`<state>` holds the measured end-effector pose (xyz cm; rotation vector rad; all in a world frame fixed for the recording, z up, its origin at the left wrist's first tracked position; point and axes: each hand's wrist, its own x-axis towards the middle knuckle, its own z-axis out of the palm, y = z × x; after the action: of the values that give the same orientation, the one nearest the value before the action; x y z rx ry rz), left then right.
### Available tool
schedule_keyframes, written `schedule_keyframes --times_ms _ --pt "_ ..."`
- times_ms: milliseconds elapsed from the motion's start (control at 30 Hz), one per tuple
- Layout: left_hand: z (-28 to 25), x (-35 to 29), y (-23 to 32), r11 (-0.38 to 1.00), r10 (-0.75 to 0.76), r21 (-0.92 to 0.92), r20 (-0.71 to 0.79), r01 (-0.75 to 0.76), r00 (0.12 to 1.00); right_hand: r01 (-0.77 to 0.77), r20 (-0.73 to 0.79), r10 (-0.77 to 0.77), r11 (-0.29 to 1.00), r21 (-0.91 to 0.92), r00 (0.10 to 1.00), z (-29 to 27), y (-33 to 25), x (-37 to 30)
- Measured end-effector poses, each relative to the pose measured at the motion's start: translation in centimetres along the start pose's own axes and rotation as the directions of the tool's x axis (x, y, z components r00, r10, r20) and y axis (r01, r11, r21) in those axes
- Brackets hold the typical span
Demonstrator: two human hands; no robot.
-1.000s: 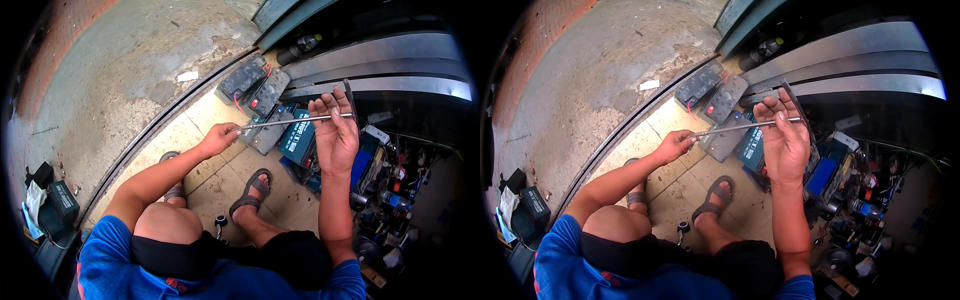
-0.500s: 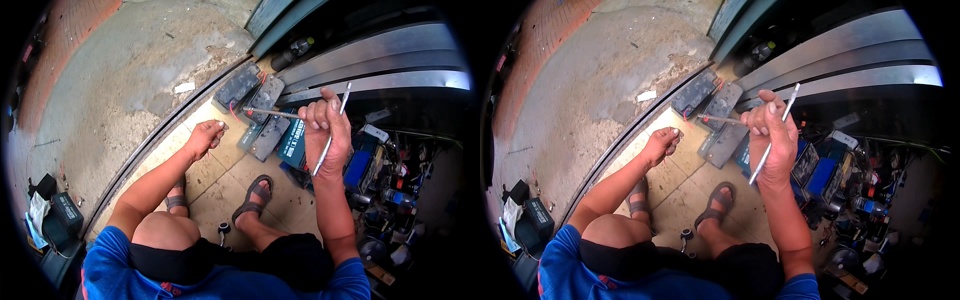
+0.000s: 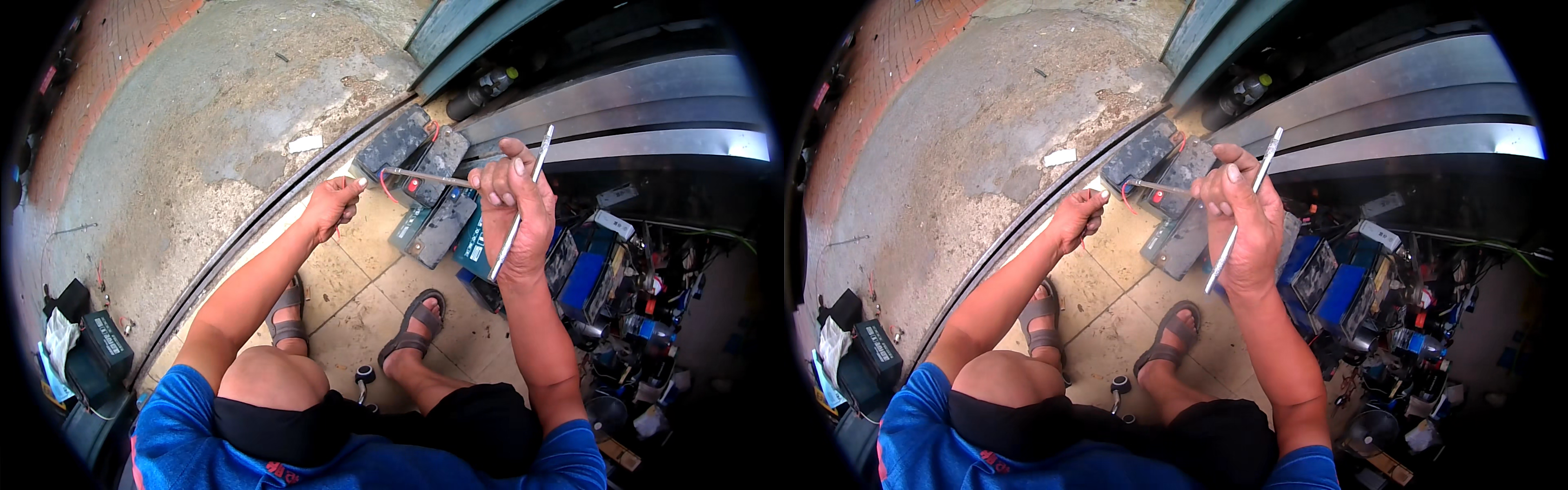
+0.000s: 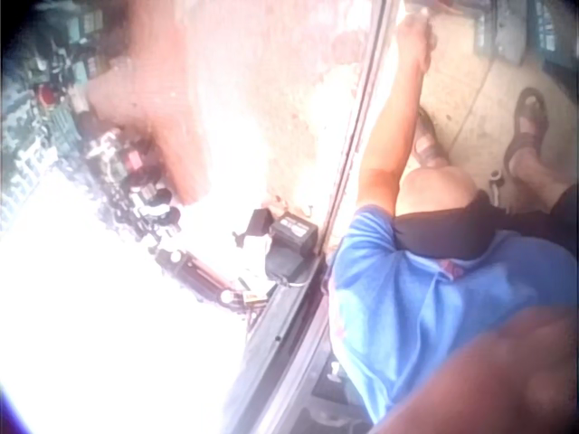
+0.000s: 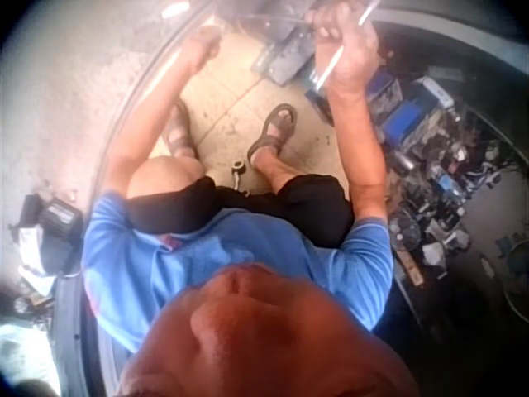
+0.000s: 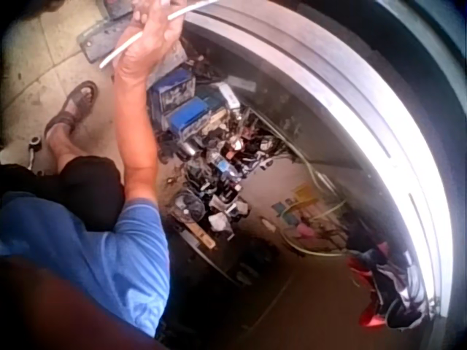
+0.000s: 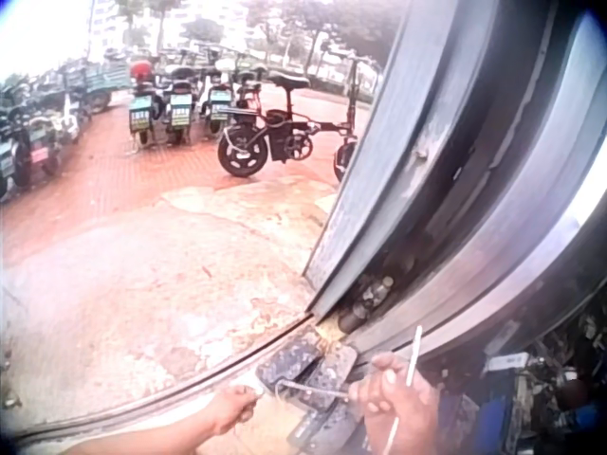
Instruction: The person uses a T-shaped wrench to tighten the terminals on a series of lead-acid batteries arranged on the floor. They work methodically on each battery, securing the connections and ensuring the terminals are tight.
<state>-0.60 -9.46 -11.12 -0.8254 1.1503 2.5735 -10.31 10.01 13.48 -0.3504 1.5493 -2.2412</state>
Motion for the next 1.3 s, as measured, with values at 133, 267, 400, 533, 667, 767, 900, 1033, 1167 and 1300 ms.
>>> schedule_keyframes --times_ms 133,267,400,533,667,767,900,1033,1167,1300 --pt "1.0 1.1 1.2 0.994 -0.072 0.065 -0.144 0.083 0.987 -0.002 0.001 0.002 1.000 0.007 1.000 0.1 0.2 0.2" --pt "3.0 1.6 2.8 0.947 -0.151 0.248 -0.213 0.203 0.965 -0.004 0.019 0.004 1.000 0.001 1.000 0.2 0.2 0.4" --pt "3.4 2.0 3.7 0.890 -0.197 0.383 -0.163 0.246 0.967 -0.014 0.008 0.014 1.000 -0.003 1.000 0.1 0.1 0.5" --pt "1.7 2.9 2.3 0.874 -0.054 0.479 -0.083 0.088 0.995 -0.023 -0.012 0.023 1.000 -0.005 1.000 0.4 0.2 0.6" --pt "0.6 3.4 1.8 0.742 0.091 0.669 -0.041 -0.040 0.995 -0.080 0.025 0.081 0.995 -0.053 0.996 0.3 -0.2 0.9" --pt "1.0 2.9 2.0 0.589 0.195 0.802 -0.024 -0.098 0.981 -0.131 0.006 0.138 0.950 -0.283 0.990 1.7 -1.1 2.0" --pt "1.4 2.2 1.8 0.505 0.347 0.840 0.013 -0.199 0.938 -0.130 -0.059 0.116 0.883 -0.451 0.991 3.5 -1.4 4.5" --pt "2.1 0.8 0.8 0.421 0.514 0.844 0.079 -0.331 0.854 -0.148 0.022 0.206 0.767 -0.624 0.978 4.8 -2.4 4.9" --pt "2.8 -0.5 0.3 0.119 0.614 0.965 0.113 -0.233 0.781 -0.104 0.078 0.252 0.636 -0.764 0.965 5.0 -2.9 5.4" --pt "3.2 -1.0 0.2 0.089 0.576 0.982 0.084 -0.165 0.813 -0.121 0.071 0.268 0.637 -0.761 0.961 5.1 -3.3 5.4"
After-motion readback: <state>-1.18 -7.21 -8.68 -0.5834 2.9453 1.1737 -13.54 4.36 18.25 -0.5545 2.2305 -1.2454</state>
